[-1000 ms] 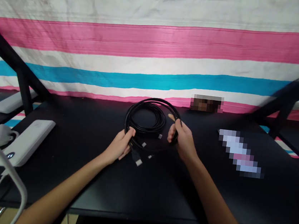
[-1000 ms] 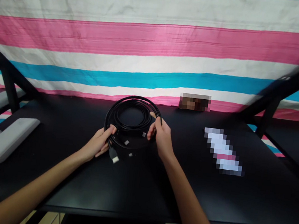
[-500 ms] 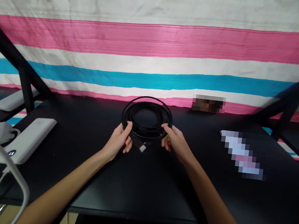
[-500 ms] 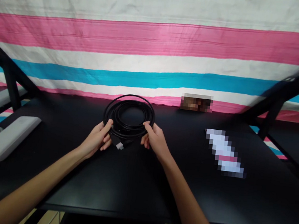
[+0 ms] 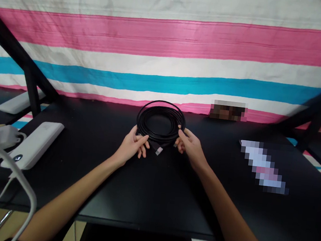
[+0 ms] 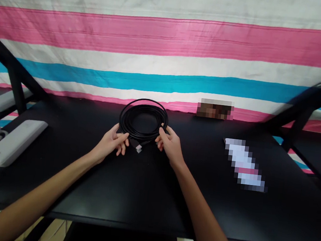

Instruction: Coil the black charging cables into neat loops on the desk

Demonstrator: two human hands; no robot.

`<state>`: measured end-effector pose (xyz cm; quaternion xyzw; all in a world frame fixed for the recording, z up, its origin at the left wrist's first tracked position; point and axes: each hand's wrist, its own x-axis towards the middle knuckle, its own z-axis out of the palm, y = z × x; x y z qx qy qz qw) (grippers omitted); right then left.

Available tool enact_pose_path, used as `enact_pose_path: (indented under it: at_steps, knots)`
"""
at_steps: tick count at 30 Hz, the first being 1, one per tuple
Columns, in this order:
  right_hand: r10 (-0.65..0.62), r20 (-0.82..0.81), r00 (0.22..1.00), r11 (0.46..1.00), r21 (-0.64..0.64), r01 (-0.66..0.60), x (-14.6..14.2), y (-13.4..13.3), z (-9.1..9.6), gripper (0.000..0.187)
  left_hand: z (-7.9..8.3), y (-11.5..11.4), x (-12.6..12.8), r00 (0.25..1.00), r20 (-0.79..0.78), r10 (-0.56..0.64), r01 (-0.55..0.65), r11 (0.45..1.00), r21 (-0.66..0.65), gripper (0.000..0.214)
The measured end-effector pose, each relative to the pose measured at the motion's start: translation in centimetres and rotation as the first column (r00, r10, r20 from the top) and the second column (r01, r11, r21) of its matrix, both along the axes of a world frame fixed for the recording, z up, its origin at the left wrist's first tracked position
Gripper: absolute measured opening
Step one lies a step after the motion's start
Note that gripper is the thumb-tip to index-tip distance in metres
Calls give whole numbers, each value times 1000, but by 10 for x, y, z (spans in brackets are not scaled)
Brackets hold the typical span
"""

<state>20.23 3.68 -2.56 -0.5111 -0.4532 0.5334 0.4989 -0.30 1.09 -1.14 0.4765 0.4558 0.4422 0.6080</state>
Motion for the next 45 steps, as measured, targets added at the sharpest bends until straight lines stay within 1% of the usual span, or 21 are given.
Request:
enact_pose_path:
  at_steps: [2, 4, 7, 10, 12, 15, 17, 19, 21, 23, 25, 29, 36, 41, 45]
  knots:
    - [8, 13, 1000, 1000, -9, -8, 1, 0, 1, 58, -2, 1, -1, 1000, -6, 20, -20, 1000, 3, 92]
    - [2, 44, 999, 1000, -19, -2, 2, 0, 1, 61, -3, 2, -1, 999, -23, 34, -34, 999, 14, 96]
    - [-42, 114, 993, 999, -7, 43, 5, 1, 1, 74, -2, 2, -3, 997, -55, 52, -51, 998, 24, 85]
    - [-103, 151, 983, 995, 28, 100, 10, 1, 4, 78, -1, 1, -7, 989, -55, 139, -135, 988, 75, 70]
    - [-156, 70, 985, 988, 15, 155, 13, 1, 8, 72, -1, 2, -10, 974, -27, 224, -219, 968, 124, 54]
    - [-223, -186, 957, 974, -84, 211, 18, 1, 13, 53, -1, 5, -14, 936, 40, 351, -353, 926, 137, 24]
    - [-240, -334, 912, 967, -161, 195, 23, 2, 15, 36, -2, 6, -16, 910, 85, 407, -414, 903, 111, 10]
    - [-228, -448, 864, 965, -223, 139, 27, 3, 16, 21, -2, 7, -16, 894, 113, 433, -443, 893, 83, 2]
    - [-201, -571, 796, 962, -268, 51, 32, 5, 15, 13, -2, 8, -17, 888, 123, 442, -451, 891, 57, 2]
    - [-183, -665, 724, 956, -291, -25, 36, 5, 13, 15, -3, 8, -17, 887, 125, 444, -451, 892, 30, 4]
    - [-169, -706, 688, 953, -295, -68, 39, 6, 11, 19, -4, 9, -18, 887, 126, 445, -449, 894, 3, 5]
    - [-144, -722, 677, 951, -290, -107, 40, 7, 9, 23, -7, 10, -18, 882, 126, 455, -456, 890, -22, 4]
    - [-100, -752, 652, 947, -273, -170, 42, 6, 8, 22, -5, 9, -15, 894, 106, 436, -437, 899, -14, 4]
    - [-110, -774, 624, 941, -284, -186, 42, 6, 8, 21, -6, 9, -15, 903, 62, 426, -429, 903, 38, 4]
    - [-134, -790, 599, 934, -302, -189, 41, 6, 9, 21, -7, 9, -16, 906, 8, 423, -421, 898, 127, 6]
